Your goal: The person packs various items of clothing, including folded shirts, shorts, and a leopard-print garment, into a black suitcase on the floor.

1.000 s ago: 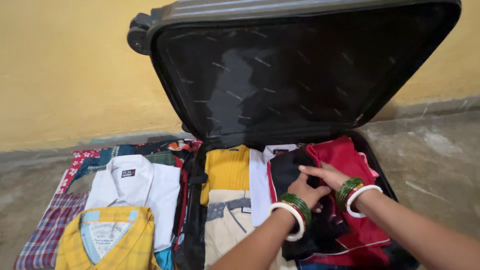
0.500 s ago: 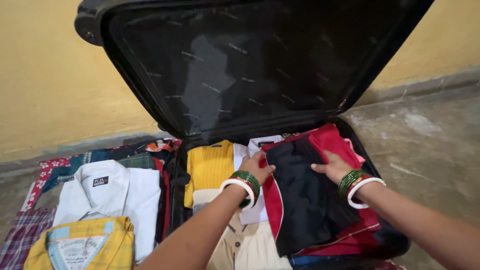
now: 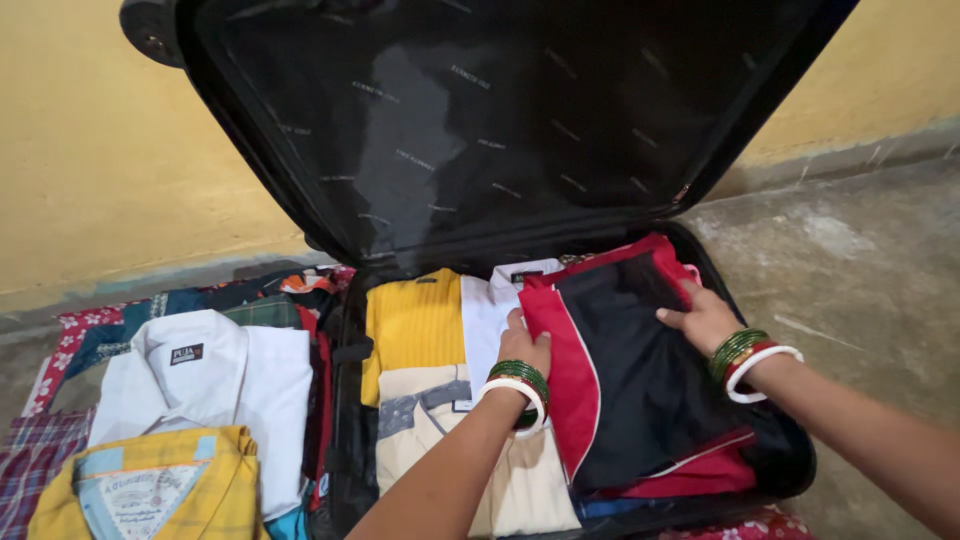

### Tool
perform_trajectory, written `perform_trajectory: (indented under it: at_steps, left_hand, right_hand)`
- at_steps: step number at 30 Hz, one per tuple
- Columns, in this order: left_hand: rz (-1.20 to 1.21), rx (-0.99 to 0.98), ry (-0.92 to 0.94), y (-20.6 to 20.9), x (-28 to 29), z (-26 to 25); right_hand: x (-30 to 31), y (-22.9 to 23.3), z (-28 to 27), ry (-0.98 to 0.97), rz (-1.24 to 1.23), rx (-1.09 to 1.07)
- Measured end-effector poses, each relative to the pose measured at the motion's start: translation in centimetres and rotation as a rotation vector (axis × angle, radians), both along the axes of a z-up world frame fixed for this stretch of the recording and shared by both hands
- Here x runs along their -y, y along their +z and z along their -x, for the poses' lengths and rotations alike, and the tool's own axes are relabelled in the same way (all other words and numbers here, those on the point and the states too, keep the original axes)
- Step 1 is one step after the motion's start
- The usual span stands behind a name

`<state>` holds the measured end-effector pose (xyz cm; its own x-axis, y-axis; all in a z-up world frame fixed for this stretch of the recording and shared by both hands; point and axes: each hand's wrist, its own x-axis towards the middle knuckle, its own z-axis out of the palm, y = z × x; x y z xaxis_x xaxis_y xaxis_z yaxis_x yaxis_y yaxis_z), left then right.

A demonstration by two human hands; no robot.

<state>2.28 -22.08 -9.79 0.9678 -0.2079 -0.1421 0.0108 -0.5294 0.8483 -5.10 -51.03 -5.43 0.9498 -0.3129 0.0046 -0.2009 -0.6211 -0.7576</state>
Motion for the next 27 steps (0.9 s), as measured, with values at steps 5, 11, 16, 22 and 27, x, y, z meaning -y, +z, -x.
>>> perform_trajectory:
  at_steps: [5,11,16,22,27]
  left_hand:
    - [0.032,-0.116,0.066,-2.1,0.4,-0.7]
    - [0.002,-0.179,0.110,-3.0,0.8,-1.1]
    - [0.057,-0.242,0.080,-1.5,0.5,-0.2]
    - [-0.006,-0.334,0.124,2.8,0.2,1.3]
    - [0.055,-0.381,0.135,3.0,0.2,2.3]
  right_hand:
    - [2.2,-0.4,0.9,-0.044,-0.108,0.001]
    - [3.7,-1.6,1.0,-0.025,-0.078,0.024]
    - [3.6,-1.1,0.8,-0.101,0.139,-0.093]
    - [3.4,-1.3,1.2,-0.187,0.310,-0.184]
    - [2.7,-1.3,1.3,-0.172,0.464,-0.154]
